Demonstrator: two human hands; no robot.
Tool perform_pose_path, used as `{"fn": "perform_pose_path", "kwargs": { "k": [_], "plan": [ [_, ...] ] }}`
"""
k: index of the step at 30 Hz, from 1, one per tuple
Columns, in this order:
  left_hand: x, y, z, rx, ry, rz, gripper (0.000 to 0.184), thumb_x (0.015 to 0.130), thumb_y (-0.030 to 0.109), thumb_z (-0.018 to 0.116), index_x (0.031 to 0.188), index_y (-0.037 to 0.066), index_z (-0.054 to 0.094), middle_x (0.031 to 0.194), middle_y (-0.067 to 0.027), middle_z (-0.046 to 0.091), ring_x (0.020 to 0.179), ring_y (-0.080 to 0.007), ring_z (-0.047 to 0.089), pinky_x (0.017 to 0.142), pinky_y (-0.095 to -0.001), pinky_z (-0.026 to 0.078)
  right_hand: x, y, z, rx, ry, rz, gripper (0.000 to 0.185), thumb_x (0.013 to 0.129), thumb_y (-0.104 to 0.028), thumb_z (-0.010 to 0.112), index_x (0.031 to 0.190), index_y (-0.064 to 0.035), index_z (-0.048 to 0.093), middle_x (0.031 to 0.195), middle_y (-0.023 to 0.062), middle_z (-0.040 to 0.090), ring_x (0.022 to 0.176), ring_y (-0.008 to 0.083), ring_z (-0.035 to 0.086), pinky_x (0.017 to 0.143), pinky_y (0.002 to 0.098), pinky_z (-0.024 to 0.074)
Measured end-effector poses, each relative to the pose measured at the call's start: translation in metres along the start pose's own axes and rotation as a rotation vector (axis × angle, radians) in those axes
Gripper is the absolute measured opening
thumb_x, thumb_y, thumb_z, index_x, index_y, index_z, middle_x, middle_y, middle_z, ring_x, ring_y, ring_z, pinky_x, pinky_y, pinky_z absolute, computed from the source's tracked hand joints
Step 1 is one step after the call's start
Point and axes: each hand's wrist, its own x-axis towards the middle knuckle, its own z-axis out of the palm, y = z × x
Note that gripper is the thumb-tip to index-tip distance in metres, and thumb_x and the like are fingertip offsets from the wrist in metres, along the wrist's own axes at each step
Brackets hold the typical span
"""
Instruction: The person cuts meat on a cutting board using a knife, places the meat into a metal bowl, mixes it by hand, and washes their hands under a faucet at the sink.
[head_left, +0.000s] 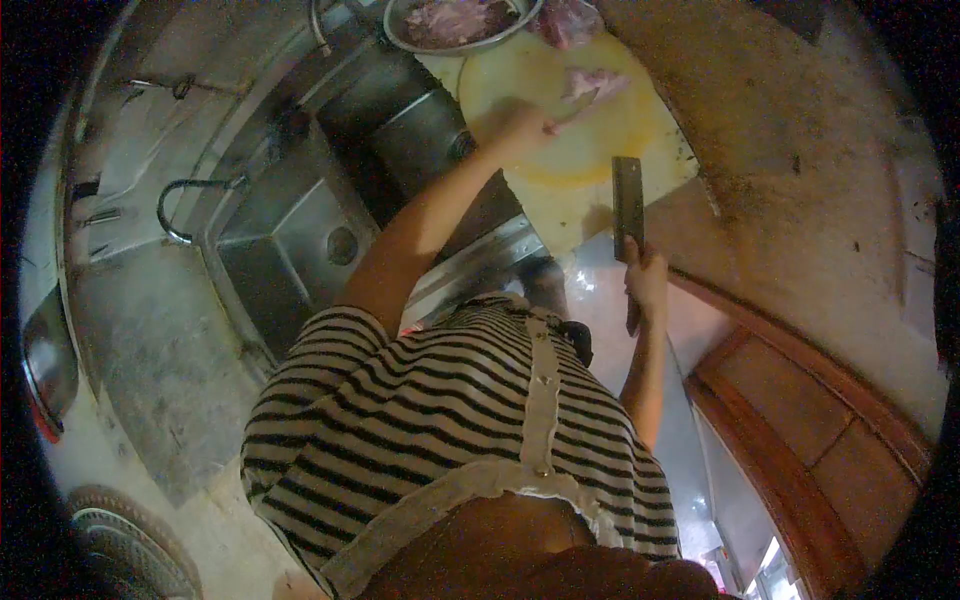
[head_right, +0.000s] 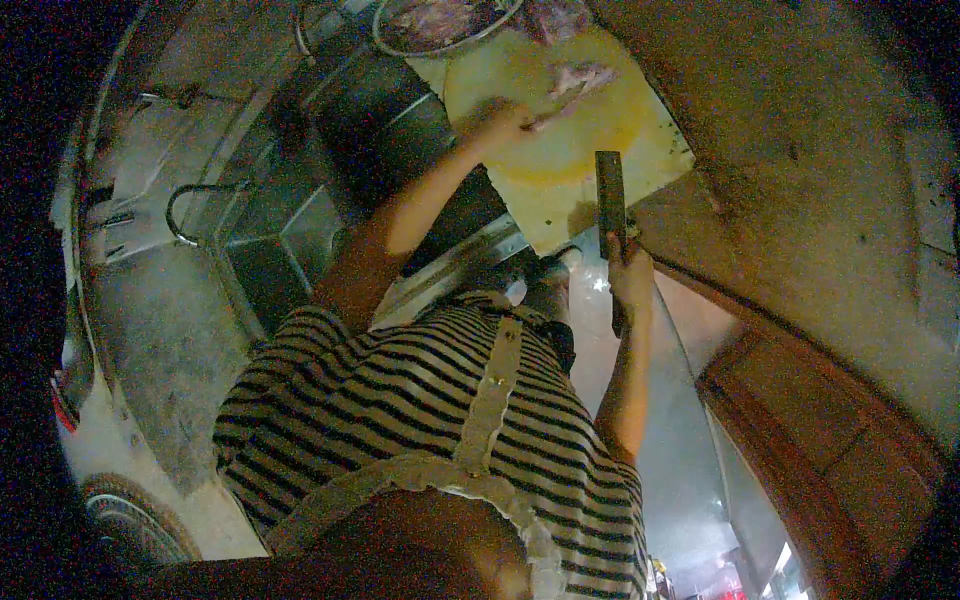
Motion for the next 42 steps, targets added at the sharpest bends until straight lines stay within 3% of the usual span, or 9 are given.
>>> {"fn": "perform_pose_path", "kwargs": {
  "k": [7, 10, 17, 19, 29, 32, 34, 39, 42],
  "plan": [
    [-0.059, -0.041, -0.012, 0.056, -0.008, -0.082, 0.031, 0.062, 0.034, 0.067, 0.074, 0.006, 0.063, 0.072, -0.0122, 0.061, 0.068, -0.0249, 0.059, 0.062, -0.0369, 0.045, 0.009, -0.033, 0.010, -0.260, -0.045, -0.073, 0.034, 0.084, -0.033, 0.047, 0.089, -0.0007, 0.059, 0.078, 0.0236, 0.059, 0.076, 0.0370, 0.057, 0.066, 0.0443, 0.0437],
    [-0.061, -0.058, -0.002, -0.218, 0.113, -0.044, 0.016, 0.067, 0.017, 0.064, 0.076, 0.005, 0.060, 0.068, -0.0096, 0.058, 0.064, -0.0235, 0.056, 0.058, -0.0340, 0.045, 0.033, -0.022, 0.035, -0.483, 0.095, -0.393, 0.040, 0.085, -0.039, 0.044, 0.080, -0.0022, 0.059, 0.066, 0.0189, 0.058, 0.064, 0.0347, 0.058, 0.058, 0.0435, 0.0445],
    [-0.049, 0.002, 0.004, -0.535, 0.250, -0.069, 0.015, 0.070, 0.020, 0.062, 0.076, 0.006, 0.060, 0.070, -0.0102, 0.060, 0.065, -0.0278, 0.057, 0.062, -0.0363, 0.045, 0.059, -0.035, 0.057, -0.738, 0.042, -0.438, 0.030, 0.085, -0.029, 0.040, 0.091, -0.0065, 0.058, 0.081, 0.0213, 0.059, 0.076, 0.0380, 0.057, 0.067, 0.0463, 0.0454],
    [-0.044, 0.000, 0.015, -0.198, 0.405, 0.043, 0.016, 0.070, 0.019, 0.060, 0.079, 0.006, 0.060, 0.072, -0.0134, 0.059, 0.069, -0.0307, 0.057, 0.064, -0.0393, 0.045, 0.066, -0.037, 0.062, -0.741, -0.064, -0.336, 0.026, 0.083, -0.025, 0.041, 0.092, -0.0061, 0.057, 0.079, 0.0200, 0.059, 0.075, 0.0365, 0.058, 0.067, 0.0458, 0.0462],
    [-0.028, -0.006, 0.038, -0.249, 0.209, -0.126, 0.020, 0.068, 0.012, 0.061, 0.082, -0.003, 0.059, 0.077, -0.0218, 0.058, 0.070, -0.0360, 0.057, 0.064, -0.0445, 0.045, 0.110, -0.095, 0.080, -0.775, -0.066, -0.446, 0.025, 0.082, -0.026, 0.044, 0.096, -0.0088, 0.054, 0.088, 0.0162, 0.059, 0.082, 0.0301, 0.059, 0.067, 0.0410, 0.0488],
    [-0.028, 0.000, 0.024, 0.065, 0.147, -0.069, 0.022, 0.065, 0.012, 0.061, 0.083, -0.002, 0.059, 0.079, -0.0205, 0.059, 0.078, -0.0352, 0.056, 0.069, -0.0424, 0.045, 0.145, -0.104, 0.098, -0.796, -0.129, -0.577, 0.028, 0.082, -0.029, 0.043, 0.102, -0.0123, 0.052, 0.090, 0.0147, 0.060, 0.083, 0.0314, 0.059, 0.069, 0.0431, 0.0480],
    [-0.029, -0.007, 0.021, -0.128, 0.266, 0.040, 0.016, 0.067, 0.010, 0.061, 0.075, -0.003, 0.058, 0.070, -0.0182, 0.059, 0.063, -0.0329, 0.057, 0.058, -0.0408, 0.045, 0.139, -0.116, 0.098, -0.737, -0.176, -0.522, 0.030, 0.083, -0.030, 0.042, 0.107, -0.0158, 0.051, 0.091, 0.0136, 0.060, 0.084, 0.0324, 0.059, 0.070, 0.0447, 0.0471],
    [-0.041, -0.056, 0.008, -0.307, 0.163, -0.139, 0.015, 0.067, 0.015, 0.059, 0.079, 0.007, 0.061, 0.074, -0.0107, 0.062, 0.067, -0.0257, 0.060, 0.064, -0.0353, 0.047, 0.090, -0.047, 0.082, -0.751, -0.116, -0.268, 0.029, 0.084, -0.029, 0.041, 0.109, -0.0160, 0.051, 0.090, 0.0158, 0.060, 0.083, 0.0330, 0.058, 0.070, 0.0449, 0.0459],
    [-0.036, -0.032, -0.004, -0.242, 0.266, -0.054, 0.010, 0.073, 0.014, 0.058, 0.080, 0.006, 0.059, 0.073, -0.0071, 0.060, 0.068, -0.0169, 0.059, 0.063, -0.0285, 0.047, 0.075, -0.016, 0.050, -0.843, -0.104, -0.426, 0.028, 0.086, -0.029, 0.039, 0.103, -0.0129, 0.054, 0.087, 0.0180, 0.060, 0.079, 0.0343, 0.058, 0.066, 0.0458, 0.0457]
  ]
}}
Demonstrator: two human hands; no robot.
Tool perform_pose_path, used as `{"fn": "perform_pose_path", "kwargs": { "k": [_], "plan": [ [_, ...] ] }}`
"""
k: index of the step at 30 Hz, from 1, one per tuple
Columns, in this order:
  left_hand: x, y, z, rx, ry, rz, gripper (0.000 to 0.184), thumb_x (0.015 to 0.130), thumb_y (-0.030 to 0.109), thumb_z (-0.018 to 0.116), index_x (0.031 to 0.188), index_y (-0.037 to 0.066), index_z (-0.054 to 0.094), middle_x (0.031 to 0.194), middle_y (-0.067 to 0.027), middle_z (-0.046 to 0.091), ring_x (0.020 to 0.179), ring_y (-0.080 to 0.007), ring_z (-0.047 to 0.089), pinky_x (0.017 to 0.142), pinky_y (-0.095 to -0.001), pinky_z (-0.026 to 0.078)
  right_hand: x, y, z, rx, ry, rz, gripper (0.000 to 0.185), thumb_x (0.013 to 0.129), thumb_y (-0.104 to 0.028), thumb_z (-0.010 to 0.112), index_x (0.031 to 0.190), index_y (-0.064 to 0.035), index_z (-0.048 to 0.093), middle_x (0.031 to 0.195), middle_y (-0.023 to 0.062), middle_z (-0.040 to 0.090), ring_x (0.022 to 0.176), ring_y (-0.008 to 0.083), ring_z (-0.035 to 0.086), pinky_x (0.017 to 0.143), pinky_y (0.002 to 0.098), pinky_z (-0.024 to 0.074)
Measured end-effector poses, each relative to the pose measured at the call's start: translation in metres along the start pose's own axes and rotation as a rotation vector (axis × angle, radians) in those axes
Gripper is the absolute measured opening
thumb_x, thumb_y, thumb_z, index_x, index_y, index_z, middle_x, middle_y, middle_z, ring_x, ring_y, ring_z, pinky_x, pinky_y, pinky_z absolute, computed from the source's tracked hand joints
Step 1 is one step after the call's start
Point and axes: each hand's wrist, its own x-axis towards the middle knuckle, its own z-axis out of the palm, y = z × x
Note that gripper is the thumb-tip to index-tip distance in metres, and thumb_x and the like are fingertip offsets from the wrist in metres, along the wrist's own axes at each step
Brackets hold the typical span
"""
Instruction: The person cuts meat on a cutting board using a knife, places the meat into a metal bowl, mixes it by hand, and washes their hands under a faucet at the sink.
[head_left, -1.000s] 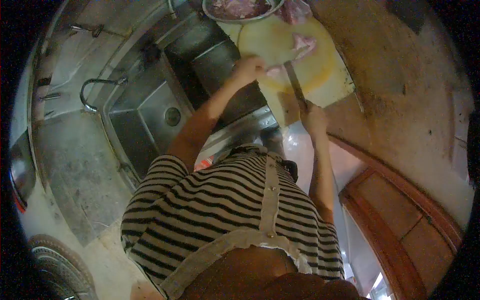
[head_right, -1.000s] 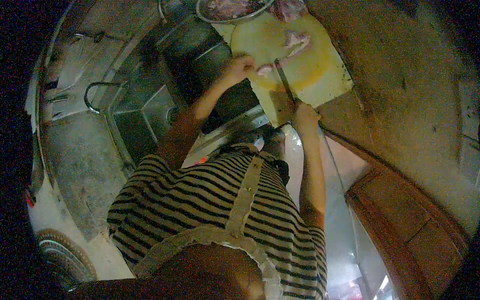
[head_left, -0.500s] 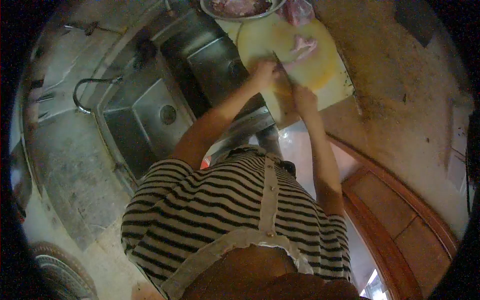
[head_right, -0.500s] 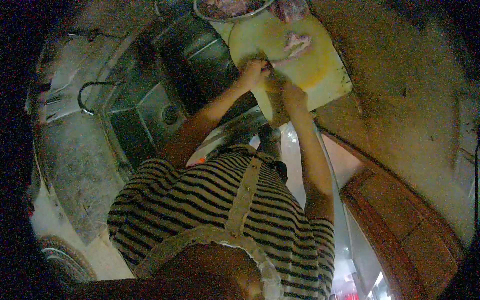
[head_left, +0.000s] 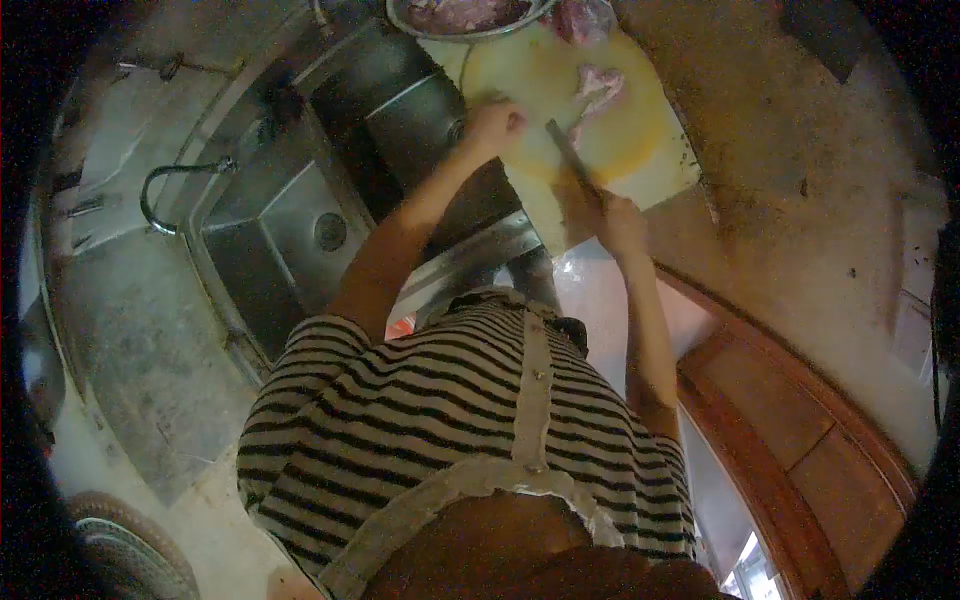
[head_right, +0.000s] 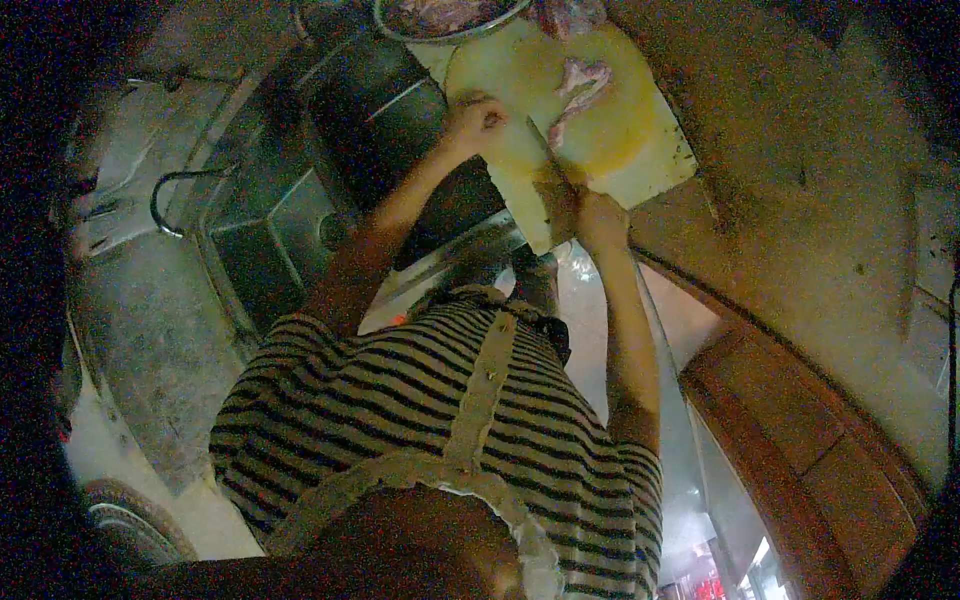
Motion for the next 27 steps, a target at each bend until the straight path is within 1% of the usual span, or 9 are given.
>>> {"fn": "perform_pose_path", "kwargs": {
  "k": [2, 5, 8, 10, 13, 20, 23, 25, 27],
  "plan": [
    [0.008, 0.012, 0.015, -0.082, -0.035, 0.011, 0.012, 0.073, 0.015, 0.059, 0.081, 0.006, 0.059, 0.076, -0.0075, 0.061, 0.070, -0.0169, 0.059, 0.064, -0.0290, 0.047, -0.012, -0.004, -0.025, 0.122, -0.023, 0.172, 0.028, 0.086, -0.030, 0.039, 0.097, -0.0105, 0.057, 0.083, 0.0195, 0.059, 0.076, 0.0354, 0.057, 0.063, 0.0466, 0.0447],
    [0.012, 0.034, 0.043, -0.264, -0.166, -0.076, 0.017, 0.072, 0.018, 0.063, 0.082, 0.005, 0.058, 0.080, -0.0081, 0.062, 0.073, -0.0170, 0.059, 0.067, -0.0299, 0.047, -0.008, 0.017, -0.035, 0.027, 0.058, 0.137, 0.025, 0.078, -0.020, 0.049, 0.098, -0.0076, 0.056, 0.085, 0.0193, 0.058, 0.080, 0.0348, 0.058, 0.068, 0.0446, 0.0472],
    [0.016, 0.044, 0.063, -0.152, -0.047, -0.068, 0.020, 0.070, 0.018, 0.065, 0.082, 0.005, 0.058, 0.080, -0.0087, 0.062, 0.074, -0.0209, 0.060, 0.066, -0.0324, 0.047, 0.007, 0.031, -0.037, 0.060, 0.090, 0.113, 0.026, 0.082, -0.026, 0.043, 0.098, -0.0096, 0.056, 0.081, 0.0199, 0.059, 0.077, 0.0353, 0.057, 0.066, 0.0455, 0.0458],
    [0.014, 0.043, 0.068, 0.035, 0.159, 0.122, 0.020, 0.067, 0.016, 0.066, 0.081, 0.004, 0.057, 0.080, -0.0112, 0.061, 0.072, -0.0262, 0.060, 0.065, -0.0359, 0.047, 0.013, 0.031, -0.039, 0.046, 0.080, 0.076, 0.031, 0.086, -0.033, 0.040, 0.100, -0.0104, 0.055, 0.079, 0.0211, 0.059, 0.075, 0.0360, 0.056, 0.064, 0.0463, 0.0443],
    [0.014, 0.037, 0.075, 0.033, 0.161, 0.129, 0.020, 0.067, 0.015, 0.065, 0.083, 0.004, 0.058, 0.079, -0.0140, 0.060, 0.070, -0.0295, 0.058, 0.064, -0.0380, 0.046, 0.020, 0.032, -0.040, -0.089, -0.008, 0.052, 0.022, 0.081, -0.016, 0.042, 0.097, -0.0120, 0.057, 0.083, 0.0155, 0.060, 0.076, 0.0325, 0.060, 0.068, 0.0438, 0.0479],
    [0.012, 0.037, 0.074, -0.060, 0.030, 0.023, 0.021, 0.069, 0.013, 0.062, 0.087, 0.004, 0.059, 0.078, -0.0156, 0.059, 0.070, -0.0301, 0.058, 0.063, -0.0376, 0.046, 0.074, 0.009, -0.040, -0.047, -0.043, -0.063, 0.034, 0.082, -0.026, 0.043, 0.114, -0.0152, 0.046, 0.099, 0.0148, 0.059, 0.084, 0.0328, 0.060, 0.072, 0.0434, 0.0475],
    [0.006, 0.047, 0.064, -0.007, 0.172, 0.181, 0.019, 0.068, 0.011, 0.060, 0.086, 0.003, 0.059, 0.079, -0.0161, 0.059, 0.070, -0.0322, 0.057, 0.064, -0.0393, 0.045, 0.093, -0.042, -0.086, 0.091, -0.069, 0.043, 0.034, 0.082, -0.031, 0.044, 0.111, -0.0139, 0.049, 0.100, 0.0148, 0.059, 0.086, 0.0319, 0.059, 0.073, 0.0430, 0.0469],
    [0.009, 0.033, 0.075, 0.209, 0.054, 0.071, 0.011, 0.067, 0.012, 0.057, 0.074, 0.003, 0.056, 0.073, -0.0147, 0.058, 0.067, -0.0347, 0.055, 0.059, -0.0442, 0.044, 0.093, -0.048, -0.099, 0.029, -0.223, -0.066, 0.032, 0.082, -0.032, 0.044, 0.105, -0.0115, 0.053, 0.100, 0.0151, 0.059, 0.090, 0.0307, 0.058, 0.076, 0.0435, 0.0458],
    [0.009, 0.033, 0.067, 0.054, 0.005, 0.005, 0.011, 0.067, 0.012, 0.056, 0.073, 0.003, 0.055, 0.075, -0.0150, 0.057, 0.072, -0.0349, 0.055, 0.061, -0.0448, 0.043, 0.091, -0.022, -0.047, 0.012, -0.151, -0.021, 0.030, 0.082, -0.030, 0.044, 0.102, -0.0105, 0.055, 0.099, 0.0148, 0.059, 0.090, 0.0304, 0.058, 0.075, 0.0432, 0.0459]
  ]
}}
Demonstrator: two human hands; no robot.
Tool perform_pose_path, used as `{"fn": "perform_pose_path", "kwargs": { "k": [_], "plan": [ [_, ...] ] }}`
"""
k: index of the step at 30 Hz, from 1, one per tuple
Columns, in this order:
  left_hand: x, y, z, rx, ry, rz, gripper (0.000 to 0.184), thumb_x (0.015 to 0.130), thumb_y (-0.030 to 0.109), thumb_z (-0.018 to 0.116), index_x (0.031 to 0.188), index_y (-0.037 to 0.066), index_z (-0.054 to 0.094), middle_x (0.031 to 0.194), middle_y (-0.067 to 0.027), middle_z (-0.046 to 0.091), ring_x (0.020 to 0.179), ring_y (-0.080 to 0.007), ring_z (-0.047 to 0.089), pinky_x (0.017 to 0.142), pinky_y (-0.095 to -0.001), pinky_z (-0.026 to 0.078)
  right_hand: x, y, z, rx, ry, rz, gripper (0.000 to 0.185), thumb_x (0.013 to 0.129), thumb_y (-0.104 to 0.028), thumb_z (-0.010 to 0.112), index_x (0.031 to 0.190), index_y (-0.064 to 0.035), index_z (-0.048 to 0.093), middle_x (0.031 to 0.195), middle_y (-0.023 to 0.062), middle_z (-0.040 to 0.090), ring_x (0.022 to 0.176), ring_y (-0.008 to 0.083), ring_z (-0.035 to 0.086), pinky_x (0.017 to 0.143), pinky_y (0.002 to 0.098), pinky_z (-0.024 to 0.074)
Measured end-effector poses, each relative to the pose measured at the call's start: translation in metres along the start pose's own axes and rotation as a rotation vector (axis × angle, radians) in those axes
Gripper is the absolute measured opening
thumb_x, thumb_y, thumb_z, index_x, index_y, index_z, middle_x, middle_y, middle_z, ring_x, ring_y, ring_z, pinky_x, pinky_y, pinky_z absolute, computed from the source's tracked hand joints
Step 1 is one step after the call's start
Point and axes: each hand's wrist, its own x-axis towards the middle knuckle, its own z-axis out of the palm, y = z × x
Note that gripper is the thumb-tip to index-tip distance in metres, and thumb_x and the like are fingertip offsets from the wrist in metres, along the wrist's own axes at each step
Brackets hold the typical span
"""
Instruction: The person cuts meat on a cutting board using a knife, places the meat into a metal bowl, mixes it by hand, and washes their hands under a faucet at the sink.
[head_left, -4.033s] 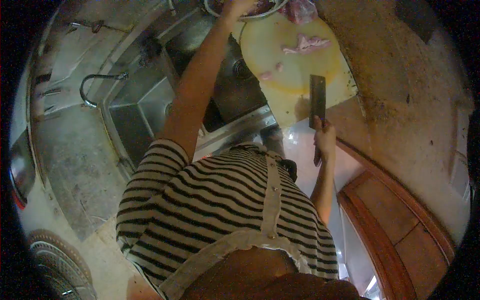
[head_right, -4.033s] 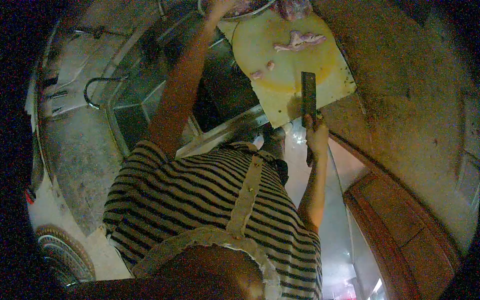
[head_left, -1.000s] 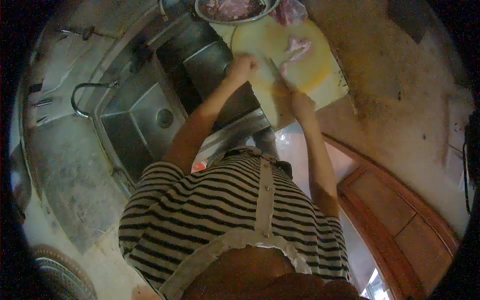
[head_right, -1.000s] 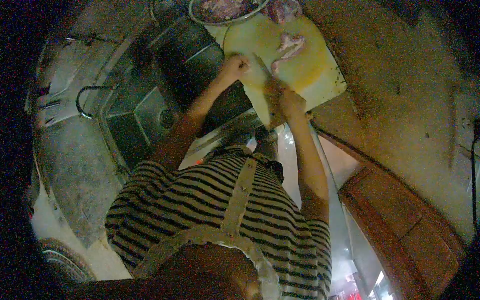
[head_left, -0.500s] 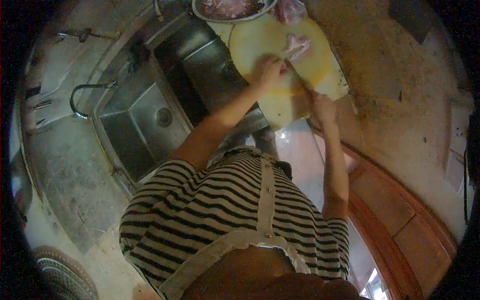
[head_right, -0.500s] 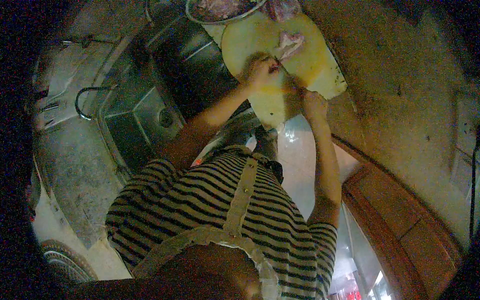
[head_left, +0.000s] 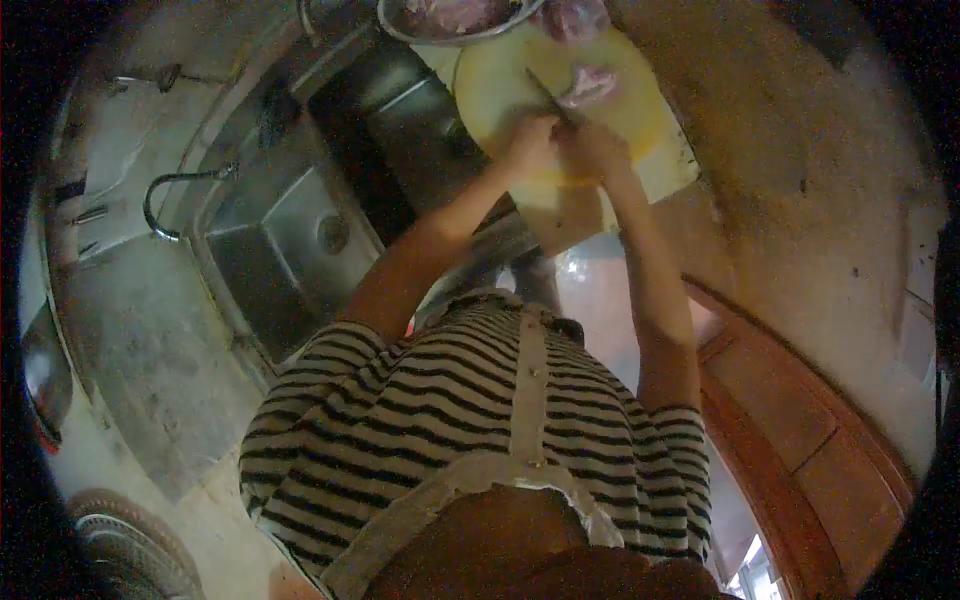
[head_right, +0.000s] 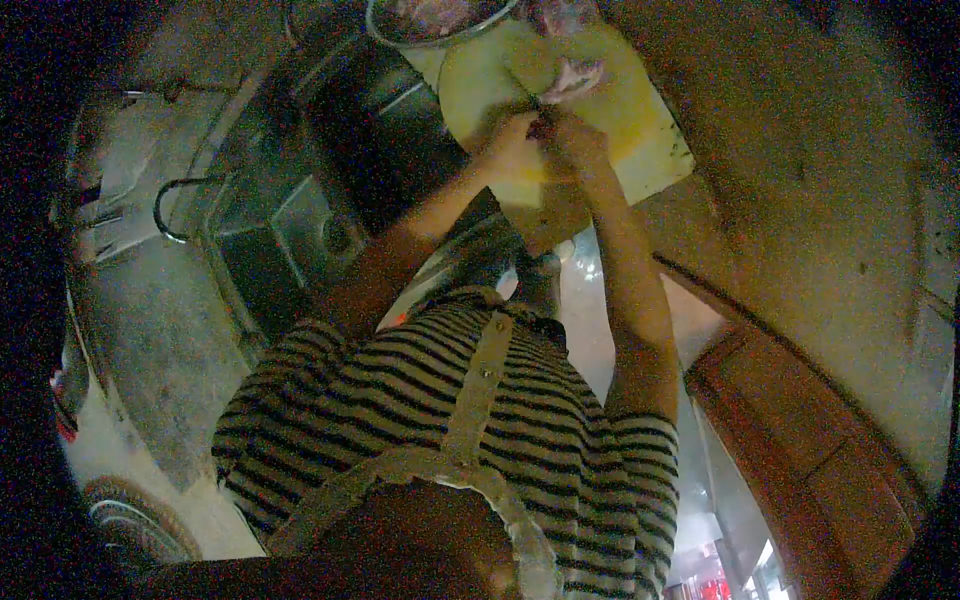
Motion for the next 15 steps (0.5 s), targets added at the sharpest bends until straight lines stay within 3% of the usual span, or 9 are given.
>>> {"fn": "perform_pose_path", "kwargs": {
  "k": [2, 4, 6, 8, 9, 11, 14, 15],
  "plan": [
    [0.005, -0.010, -0.020, -0.146, -0.037, -0.065, 0.011, 0.067, 0.012, 0.056, 0.072, 0.003, 0.054, 0.077, -0.0153, 0.056, 0.077, -0.0350, 0.054, 0.062, -0.0455, 0.042, -0.015, 0.014, 0.007, 0.013, 0.096, 0.063, 0.026, 0.081, -0.025, 0.044, 0.098, -0.0096, 0.057, 0.095, 0.0141, 0.061, 0.088, 0.0302, 0.059, 0.073, 0.0427, 0.0468],
    [0.002, -0.019, -0.032, 0.114, 0.049, 0.057, 0.028, 0.068, 0.017, 0.063, 0.090, 0.002, 0.055, 0.094, -0.0166, 0.056, 0.085, -0.0336, 0.054, 0.072, -0.0423, 0.044, -0.061, 0.028, 0.009, 0.003, 0.094, 0.087, 0.024, 0.080, -0.019, 0.044, 0.099, -0.0096, 0.056, 0.090, 0.0140, 0.061, 0.084, 0.0313, 0.059, 0.070, 0.0424, 0.0478],
    [0.007, -0.006, -0.035, 0.158, 0.123, 0.065, 0.026, 0.069, 0.018, 0.062, 0.090, 0.003, 0.055, 0.095, -0.0161, 0.056, 0.086, -0.0331, 0.054, 0.073, -0.0426, 0.044, -0.085, 0.049, 0.021, -0.038, 0.069, 0.087, 0.024, 0.079, -0.017, 0.045, 0.100, -0.0095, 0.055, 0.088, 0.0143, 0.062, 0.082, 0.0322, 0.059, 0.068, 0.0424, 0.0480],
    [0.020, 0.006, -0.033, 0.197, 0.212, 0.083, 0.024, 0.071, 0.018, 0.062, 0.090, 0.005, 0.056, 0.095, -0.0156, 0.056, 0.088, -0.0327, 0.054, 0.075, -0.0429, 0.044, -0.100, 0.055, 0.028, 0.072, 0.320, 0.030, 0.032, 0.084, -0.030, 0.042, 0.093, -0.0039, 0.058, 0.070, 0.0215, 0.058, 0.065, 0.0377, 0.057, 0.061, 0.0458, 0.0449],
    [0.027, 0.012, -0.032, 0.166, 0.201, 0.105, 0.025, 0.072, 0.021, 0.060, 0.091, 0.006, 0.054, 0.100, -0.0166, 0.054, 0.091, -0.0332, 0.053, 0.075, -0.0445, 0.044, -0.104, 0.058, 0.029, 0.067, 0.321, 0.030, 0.032, 0.084, -0.030, 0.042, 0.093, -0.0039, 0.058, 0.070, 0.0215, 0.058, 0.065, 0.0377, 0.057, 0.061, 0.0458, 0.0449],
    [0.040, 0.010, -0.020, 0.134, 0.187, 0.123, 0.025, 0.074, 0.023, 0.058, 0.092, 0.007, 0.053, 0.104, -0.0175, 0.052, 0.094, -0.0337, 0.052, 0.074, -0.0461, 0.044, -0.114, 0.047, 0.008, 0.200, 0.139, 0.251, 0.025, 0.080, -0.027, 0.050, 0.096, -0.0107, 0.057, 0.086, 0.0180, 0.060, 0.081, 0.0367, 0.057, 0.069, 0.0457, 0.0465],
    [0.054, 0.015, -0.015, 0.107, 0.122, 0.112, 0.027, 0.074, 0.028, 0.058, 0.091, 0.008, 0.057, 0.097, -0.0169, 0.056, 0.090, -0.0317, 0.055, 0.075, -0.0439, 0.045, -0.117, 0.048, 0.002, 0.227, 0.178, 0.266, 0.027, 0.080, -0.031, 0.050, 0.098, -0.0117, 0.058, 0.086, 0.0190, 0.060, 0.080, 0.0377, 0.057, 0.069, 0.0469, 0.0460],
    [0.056, 0.018, -0.017, 0.223, -0.006, 0.031, 0.024, 0.073, 0.027, 0.060, 0.090, 0.008, 0.059, 0.090, -0.0157, 0.057, 0.085, -0.0328, 0.055, 0.074, -0.0445, 0.044, -0.116, 0.050, 0.004, 0.227, 0.179, 0.265, 0.027, 0.080, -0.031, 0.050, 0.098, -0.0117, 0.058, 0.086, 0.0190, 0.060, 0.080, 0.0377, 0.057, 0.069, 0.0469, 0.0460]
  ]
}}
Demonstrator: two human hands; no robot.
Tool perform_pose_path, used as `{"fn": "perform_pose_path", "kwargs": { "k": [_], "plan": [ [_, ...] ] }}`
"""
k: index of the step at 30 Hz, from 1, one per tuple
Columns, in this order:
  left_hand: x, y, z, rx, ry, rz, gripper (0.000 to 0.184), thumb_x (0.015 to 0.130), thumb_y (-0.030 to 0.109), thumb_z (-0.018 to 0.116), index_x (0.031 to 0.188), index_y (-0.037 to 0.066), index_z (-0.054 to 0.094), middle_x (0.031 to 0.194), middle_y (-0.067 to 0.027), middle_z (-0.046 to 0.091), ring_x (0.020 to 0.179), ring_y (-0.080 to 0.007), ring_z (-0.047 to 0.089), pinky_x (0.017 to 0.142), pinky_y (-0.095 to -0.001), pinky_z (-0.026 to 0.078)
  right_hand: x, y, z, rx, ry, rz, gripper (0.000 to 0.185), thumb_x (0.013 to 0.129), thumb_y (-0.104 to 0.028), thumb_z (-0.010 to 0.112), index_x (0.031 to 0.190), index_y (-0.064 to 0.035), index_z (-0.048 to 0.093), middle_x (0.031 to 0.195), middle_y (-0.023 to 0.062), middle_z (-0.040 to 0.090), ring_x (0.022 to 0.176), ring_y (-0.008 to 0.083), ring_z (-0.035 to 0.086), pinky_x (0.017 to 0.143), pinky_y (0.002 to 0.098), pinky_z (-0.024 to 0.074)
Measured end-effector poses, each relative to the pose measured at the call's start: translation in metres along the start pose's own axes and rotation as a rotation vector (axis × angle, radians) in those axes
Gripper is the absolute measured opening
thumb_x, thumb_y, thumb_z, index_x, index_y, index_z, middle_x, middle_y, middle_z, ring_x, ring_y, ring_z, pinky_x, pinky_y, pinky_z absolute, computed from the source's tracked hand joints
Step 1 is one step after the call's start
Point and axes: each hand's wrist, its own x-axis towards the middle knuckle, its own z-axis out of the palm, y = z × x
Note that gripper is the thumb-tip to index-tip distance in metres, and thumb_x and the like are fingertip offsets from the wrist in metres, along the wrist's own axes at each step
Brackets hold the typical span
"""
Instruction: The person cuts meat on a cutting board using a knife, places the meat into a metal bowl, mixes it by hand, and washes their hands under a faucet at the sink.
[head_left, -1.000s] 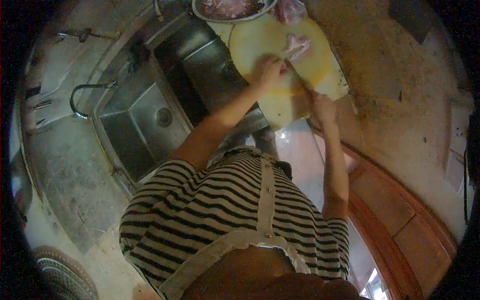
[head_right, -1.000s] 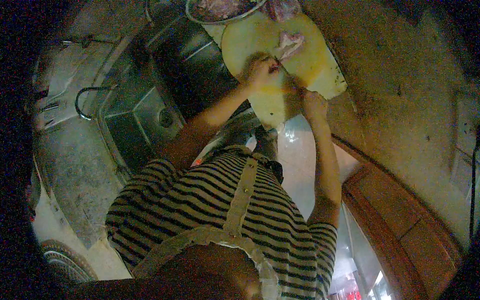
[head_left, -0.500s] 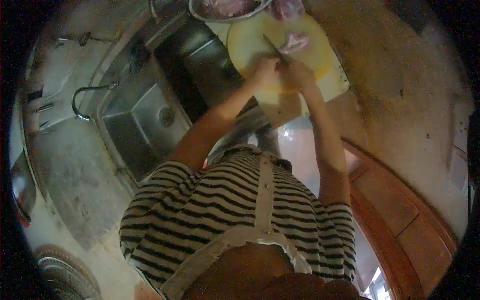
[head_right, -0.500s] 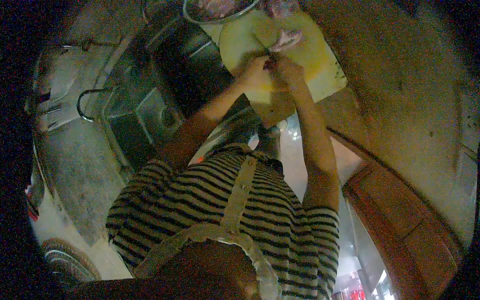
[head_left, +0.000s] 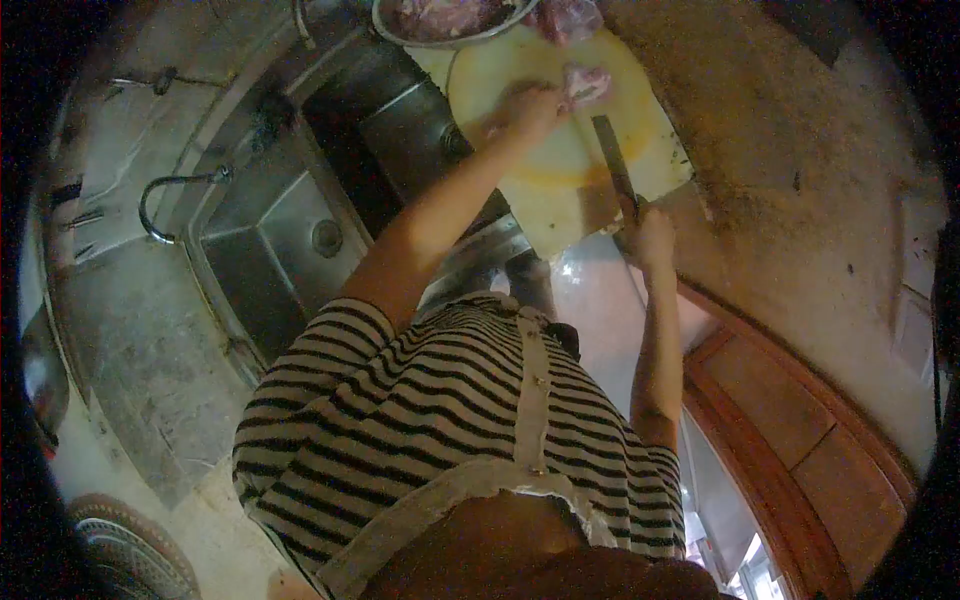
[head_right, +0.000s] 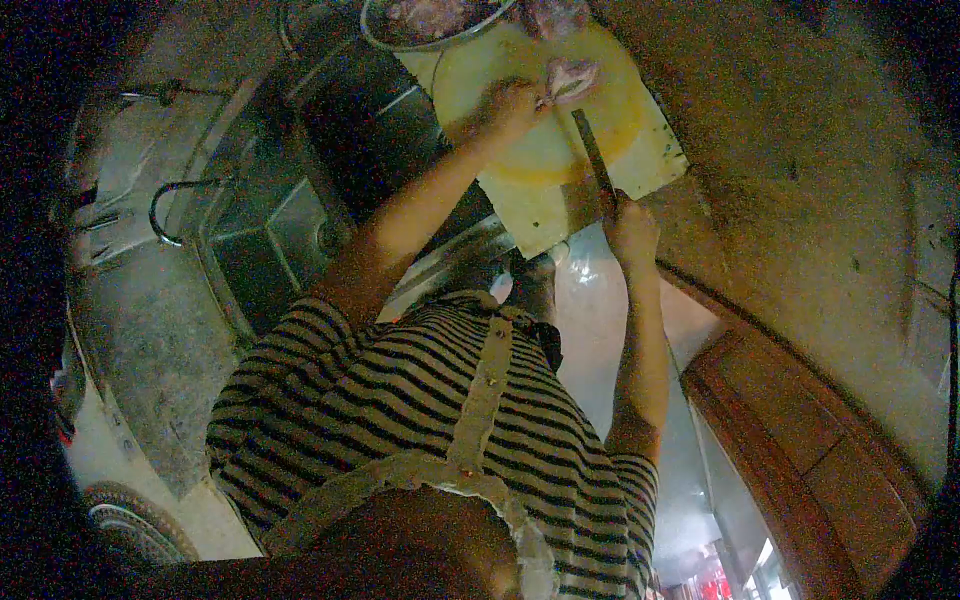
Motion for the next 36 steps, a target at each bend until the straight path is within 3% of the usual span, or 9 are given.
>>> {"fn": "perform_pose_path", "kwargs": {
  "k": [6, 14, 20, 26, 28, 29, 32, 34, 36],
  "plan": [
    [-0.050, -0.014, -0.024, 0.097, -0.101, 0.087, 0.019, 0.070, 0.026, 0.061, 0.080, 0.010, 0.061, 0.074, -0.0114, 0.060, 0.070, -0.0303, 0.057, 0.066, -0.0414, 0.045, 0.001, -0.002, 0.002, 0.026, 0.074, -0.075, 0.041, 0.085, -0.041, 0.041, 0.093, -0.0061, 0.059, 0.078, 0.0229, 0.058, 0.074, 0.0386, 0.057, 0.065, 0.0470, 0.0438],
    [-0.076, -0.029, -0.049, 0.031, -0.003, -0.092, 0.019, 0.067, 0.024, 0.062, 0.078, 0.009, 0.058, 0.075, -0.0103, 0.059, 0.070, -0.0292, 0.057, 0.066, -0.0393, 0.046, 0.024, -0.027, 0.025, -0.099, -0.031, -0.190, 0.029, 0.083, -0.026, 0.042, 0.103, -0.0097, 0.055, 0.087, 0.0199, 0.059, 0.082, 0.0364, 0.056, 0.069, 0.0450, 0.0439],
    [-0.057, -0.037, 0.000, -0.276, 0.233, 0.265, 0.015, 0.069, 0.016, 0.062, 0.076, 0.004, 0.057, 0.083, -0.0115, 0.056, 0.076, -0.0289, 0.056, 0.067, -0.0397, 0.045, 0.041, -0.016, 0.061, -0.178, 0.020, -0.254, 0.027, 0.084, -0.024, 0.041, 0.102, -0.0087, 0.054, 0.084, 0.0211, 0.059, 0.080, 0.0384, 0.056, 0.068, 0.0466, 0.0444],
    [-0.060, -0.028, 0.003, -0.301, -0.133, -0.048, 0.018, 0.067, 0.006, 0.061, 0.085, 0.003, 0.058, 0.084, -0.0139, 0.057, 0.080, -0.0331, 0.055, 0.073, -0.0402, 0.044, 0.081, -0.048, 0.064, -0.120, 0.019, -0.363, 0.032, 0.083, -0.024, 0.040, 0.111, -0.0108, 0.051, 0.092, 0.0157, 0.061, 0.079, 0.0331, 0.060, 0.068, 0.0453, 0.0481],
    [-0.065, -0.035, 0.019, -0.043, 0.339, 0.211, 0.017, 0.066, 0.006, 0.061, 0.083, 0.003, 0.057, 0.081, -0.0149, 0.058, 0.076, -0.0326, 0.056, 0.070, -0.0395, 0.045, 0.109, -0.085, 0.060, -0.049, -0.023, -0.307, 0.031, 0.080, -0.030, 0.045, 0.102, -0.0088, 0.054, 0.088, 0.0181, 0.060, 0.079, 0.0362, 0.059, 0.068, 0.0468, 0.0466],
    [-0.061, -0.036, 0.020, -0.041, 0.340, 0.213, 0.017, 0.066, 0.006, 0.061, 0.083, 0.003, 0.057, 0.081, -0.0149, 0.058, 0.076, -0.0326, 0.056, 0.070, -0.0395, 0.045, 0.116, -0.096, 0.058, 0.025, -0.064, -0.254, 0.034, 0.077, -0.036, 0.050, 0.093, -0.0069, 0.057, 0.084, 0.0206, 0.060, 0.079, 0.0393, 0.057, 0.067, 0.0482, 0.0450],
    [-0.055, -0.036, 0.010, -0.497, -0.022, -0.061, 0.015, 0.065, 0.008, 0.062, 0.078, 0.003, 0.056, 0.077, -0.0151, 0.058, 0.074, -0.0309, 0.056, 0.070, -0.0393, 0.045, 0.111, -0.102, 0.049, -0.057, -0.120, -0.314, 0.027, 0.079, -0.029, 0.048, 0.090, -0.0072, 0.059, 0.086, 0.0205, 0.060, 0.079, 0.0384, 0.057, 0.068, 0.0474, 0.0457],
    [-0.057, -0.034, -0.010, -0.269, -0.014, 0.140, 0.017, 0.064, 0.011, 0.064, 0.079, 0.006, 0.057, 0.076, -0.0144, 0.058, 0.073, -0.0310, 0.056, 0.071, -0.0402, 0.044, 0.069, -0.082, 0.037, 0.025, 0.011, -0.313, 0.024, 0.081, -0.023, 0.044, 0.091, -0.0070, 0.059, 0.087, 0.0205, 0.060, 0.077, 0.0375, 0.058, 0.067, 0.0460, 0.0464],
    [-0.059, -0.035, -0.023, -0.285, 0.006, 0.067, 0.018, 0.064, 0.014, 0.064, 0.080, 0.007, 0.057, 0.076, -0.0134, 0.058, 0.073, -0.0303, 0.056, 0.071, -0.0404, 0.043, 0.048, -0.049, 0.049, -0.166, -0.095, -0.172, 0.025, 0.077, -0.026, 0.051, 0.084, -0.0039, 0.060, 0.087, 0.0183, 0.061, 0.081, 0.0317, 0.060, 0.067, 0.0419, 0.0488]
  ]
}}
